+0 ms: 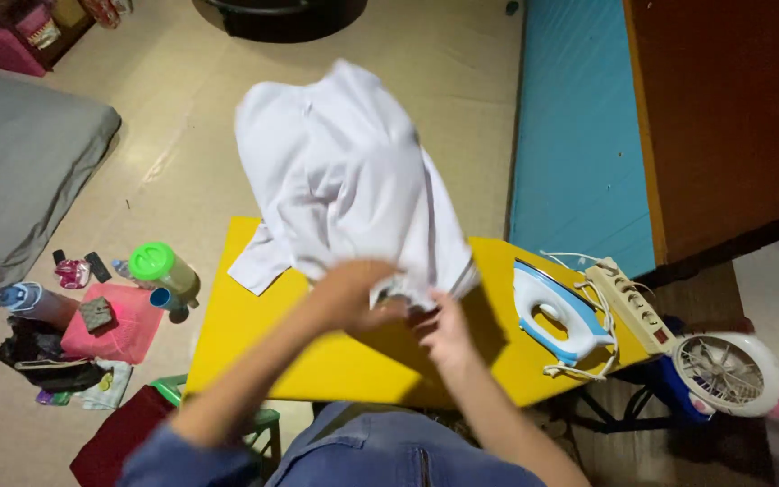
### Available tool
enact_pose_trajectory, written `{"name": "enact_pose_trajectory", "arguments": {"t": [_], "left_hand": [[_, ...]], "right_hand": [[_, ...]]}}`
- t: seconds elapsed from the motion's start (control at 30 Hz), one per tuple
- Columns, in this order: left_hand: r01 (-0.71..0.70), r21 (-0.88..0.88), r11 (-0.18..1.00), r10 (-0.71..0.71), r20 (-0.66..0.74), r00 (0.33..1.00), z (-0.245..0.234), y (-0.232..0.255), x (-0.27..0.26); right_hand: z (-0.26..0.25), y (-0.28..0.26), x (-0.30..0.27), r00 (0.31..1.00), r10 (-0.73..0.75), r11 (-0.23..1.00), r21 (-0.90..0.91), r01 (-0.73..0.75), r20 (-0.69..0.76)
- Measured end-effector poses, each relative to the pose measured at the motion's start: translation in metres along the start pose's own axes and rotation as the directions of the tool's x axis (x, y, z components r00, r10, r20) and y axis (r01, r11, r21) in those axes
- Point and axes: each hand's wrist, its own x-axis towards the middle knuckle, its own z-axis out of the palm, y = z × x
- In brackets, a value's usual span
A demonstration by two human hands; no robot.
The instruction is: Ironing a white shirt on a small yellow table
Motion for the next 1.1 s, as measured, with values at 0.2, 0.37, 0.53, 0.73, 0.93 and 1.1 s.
{"name": "enact_pose_trajectory", "arguments": {"t": [0.2, 0.37, 0.53, 0.73, 0.93, 1.1], "left_hand": [[0.203, 0.196, 0.959, -0.169, -0.178, 0.969, 0.114, -0.036, -0.11], [0.512, -0.188, 0.838, -0.538, -0.135, 0.832, 0.131, -0.091, -0.104], [0.486, -0.35, 0.801, -0.543, -0.084, 0.835, 0.082, -0.109, -0.065], [0.424, -0.351, 0.835, -0.423, 0.082, 0.902, 0.002, -0.034, -0.024], [0.165, 0.013, 0.986, -0.166, 0.055, 0.985, -0.043, -0.033, -0.018], [0.245, 0.463, 0.852, -0.304, 0.056, 0.951, -0.089, -0.076, 0.011]], "right_hand": [[0.079, 0.027, -0.103, 0.981, 0.187, 0.949, 0.268, -0.166, -0.057], [0.111, -0.032, -0.122, 0.984, -0.163, 0.953, -0.247, 0.175, 0.067], [0.127, -0.075, -0.126, 0.709, -0.554, 0.134, -0.793, 0.594, 0.437], [0.171, -0.105, -0.089, 0.4, -0.486, -0.579, -0.629, 0.519, 0.777], [0.181, -0.172, -0.044, 0.465, -0.248, -0.575, -0.516, 0.635, 0.85], [0.23, -0.247, -0.053, 0.788, 0.033, -0.402, -0.714, 0.574, 0.615]]}}
